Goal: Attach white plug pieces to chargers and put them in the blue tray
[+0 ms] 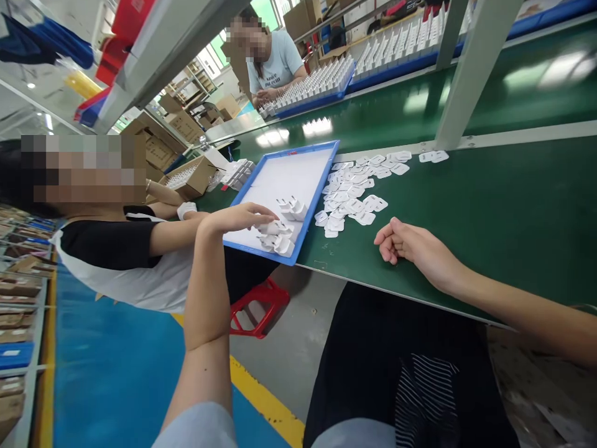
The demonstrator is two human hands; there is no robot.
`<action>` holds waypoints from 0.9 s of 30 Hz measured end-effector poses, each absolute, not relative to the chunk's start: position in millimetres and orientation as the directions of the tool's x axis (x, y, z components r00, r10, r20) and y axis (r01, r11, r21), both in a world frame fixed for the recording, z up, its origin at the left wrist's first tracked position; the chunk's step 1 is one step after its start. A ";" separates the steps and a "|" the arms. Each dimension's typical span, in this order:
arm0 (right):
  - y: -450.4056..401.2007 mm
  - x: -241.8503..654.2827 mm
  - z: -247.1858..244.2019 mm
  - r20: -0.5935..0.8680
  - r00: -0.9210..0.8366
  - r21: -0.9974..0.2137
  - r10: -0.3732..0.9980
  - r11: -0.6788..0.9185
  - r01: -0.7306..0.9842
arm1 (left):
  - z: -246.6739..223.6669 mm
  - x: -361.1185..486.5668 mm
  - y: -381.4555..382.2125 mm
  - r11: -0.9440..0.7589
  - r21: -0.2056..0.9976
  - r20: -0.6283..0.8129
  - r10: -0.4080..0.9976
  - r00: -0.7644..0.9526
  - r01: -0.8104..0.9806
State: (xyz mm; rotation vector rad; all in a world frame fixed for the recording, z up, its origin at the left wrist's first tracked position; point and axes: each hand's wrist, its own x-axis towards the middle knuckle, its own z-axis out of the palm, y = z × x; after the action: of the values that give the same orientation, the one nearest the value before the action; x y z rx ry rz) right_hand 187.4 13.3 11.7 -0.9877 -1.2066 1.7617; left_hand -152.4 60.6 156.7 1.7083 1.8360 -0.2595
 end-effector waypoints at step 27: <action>12.2 185.3 17.9 -0.144 -0.431 -0.969 0.891 -0.214 -0.120 | 136.5 -159.4 51.6 0.397 0.418 -0.674 0.738 -0.014 0.817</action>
State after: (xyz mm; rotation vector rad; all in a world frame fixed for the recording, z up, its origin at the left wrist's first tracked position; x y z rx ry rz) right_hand 185.3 12.2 17.9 -0.9793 -1.2930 1.7407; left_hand -159.4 51.6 136.5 1.3590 1.7651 -0.1106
